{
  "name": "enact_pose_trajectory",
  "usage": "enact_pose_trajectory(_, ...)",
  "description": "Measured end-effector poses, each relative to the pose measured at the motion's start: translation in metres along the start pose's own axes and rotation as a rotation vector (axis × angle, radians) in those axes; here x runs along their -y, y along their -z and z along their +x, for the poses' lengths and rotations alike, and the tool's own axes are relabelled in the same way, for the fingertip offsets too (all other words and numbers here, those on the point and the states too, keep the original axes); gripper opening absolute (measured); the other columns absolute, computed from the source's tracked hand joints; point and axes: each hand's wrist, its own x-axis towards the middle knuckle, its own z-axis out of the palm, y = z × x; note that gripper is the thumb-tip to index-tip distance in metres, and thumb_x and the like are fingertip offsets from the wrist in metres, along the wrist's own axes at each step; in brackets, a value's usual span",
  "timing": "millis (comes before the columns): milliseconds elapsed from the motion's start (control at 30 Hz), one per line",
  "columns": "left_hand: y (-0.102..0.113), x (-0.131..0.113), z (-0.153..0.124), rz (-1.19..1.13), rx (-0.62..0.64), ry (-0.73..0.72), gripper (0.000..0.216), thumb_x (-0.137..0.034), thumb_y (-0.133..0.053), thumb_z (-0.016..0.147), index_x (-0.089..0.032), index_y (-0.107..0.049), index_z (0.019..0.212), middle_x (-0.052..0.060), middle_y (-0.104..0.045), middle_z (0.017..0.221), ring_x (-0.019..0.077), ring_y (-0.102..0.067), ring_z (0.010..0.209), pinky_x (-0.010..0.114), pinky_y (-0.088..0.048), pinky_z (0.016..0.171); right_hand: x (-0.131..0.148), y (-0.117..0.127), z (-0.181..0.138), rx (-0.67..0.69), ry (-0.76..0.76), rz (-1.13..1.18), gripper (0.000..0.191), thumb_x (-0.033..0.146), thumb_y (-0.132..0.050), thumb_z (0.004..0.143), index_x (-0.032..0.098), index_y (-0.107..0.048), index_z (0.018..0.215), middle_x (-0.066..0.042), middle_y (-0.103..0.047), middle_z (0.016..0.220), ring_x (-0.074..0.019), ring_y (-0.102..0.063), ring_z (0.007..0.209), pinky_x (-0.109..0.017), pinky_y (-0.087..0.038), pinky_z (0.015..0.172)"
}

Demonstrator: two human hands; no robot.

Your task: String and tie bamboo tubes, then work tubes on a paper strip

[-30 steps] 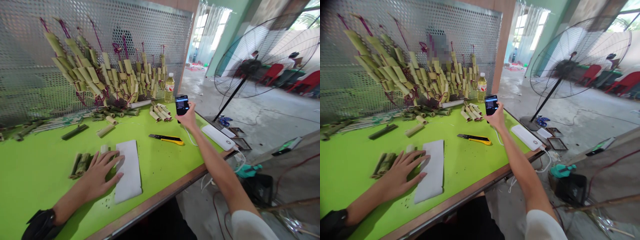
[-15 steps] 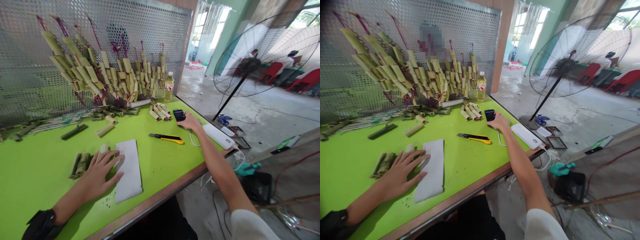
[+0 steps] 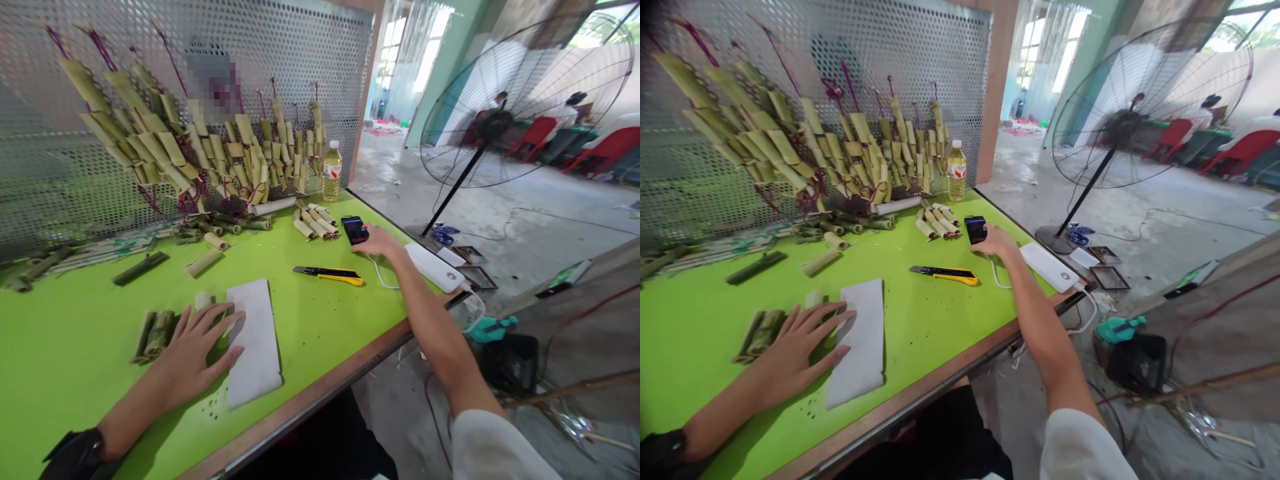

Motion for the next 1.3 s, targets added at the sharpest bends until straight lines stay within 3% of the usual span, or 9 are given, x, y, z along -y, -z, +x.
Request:
enact_pose_trajectory(67,0.0,0.0,0.0,0.006,0.005,0.002,0.064,-0.06,-0.055,0.105,-0.034,-0.049,0.163,0.009,-0.051,0.165,0.0425,-0.044,0.153,0.073,-0.007,0.132,0.004,0.003,-0.002,0.067,-0.066,-0.023,0.085,0.056,-0.086,0.068,0.017,-0.06,0.139,-0.022,-0.068,0.136,-0.0373,-0.07,0.114,-0.047,-0.056,0.096)
enact_pose_trajectory(200,0.0,-0.001,0.0,0.017,0.015,0.009,0.064,-0.059,-0.053,0.106,-0.034,-0.048,0.164,0.008,-0.05,0.166,0.0417,-0.042,0.154,0.073,-0.005,0.132,0.011,0.01,-0.005,0.089,-0.049,-0.016,0.08,0.053,-0.086,0.071,0.013,-0.062,0.136,-0.023,-0.067,0.136,-0.0362,-0.069,0.117,-0.041,-0.055,0.097)
enact_pose_trajectory(500,0.0,-0.001,0.0,0.014,0.011,0.007,0.064,-0.059,-0.053,0.106,-0.034,-0.048,0.164,0.009,-0.049,0.166,0.0415,-0.042,0.154,0.072,-0.005,0.132,0.011,0.012,-0.007,0.08,-0.012,0.023,0.072,0.046,-0.088,0.072,0.013,-0.065,0.132,-0.022,-0.069,0.131,-0.0354,-0.068,0.116,-0.041,-0.054,0.099)
enact_pose_trajectory(1000,0.0,0.0,0.0,0.013,-0.003,-0.003,0.064,-0.059,-0.053,0.105,-0.033,-0.048,0.163,0.01,-0.051,0.164,0.0413,-0.044,0.152,0.072,-0.004,0.132,0.009,0.014,-0.01,0.135,-0.053,0.043,0.091,0.051,-0.084,0.073,0.018,-0.049,0.15,-0.023,-0.059,0.144,-0.0379,-0.065,0.125,-0.047,-0.052,0.105)
enact_pose_trajectory(1300,0.002,-0.002,0.001,0.017,-0.001,-0.01,0.064,-0.06,-0.052,0.106,-0.032,-0.048,0.163,0.01,-0.05,0.165,0.0417,-0.043,0.153,0.074,-0.005,0.131,0.011,0.015,-0.009,0.126,-0.029,0.076,0.101,0.045,-0.084,0.069,0.021,-0.041,0.157,-0.022,-0.065,0.138,-0.038,-0.068,0.117,-0.047,-0.055,0.097)
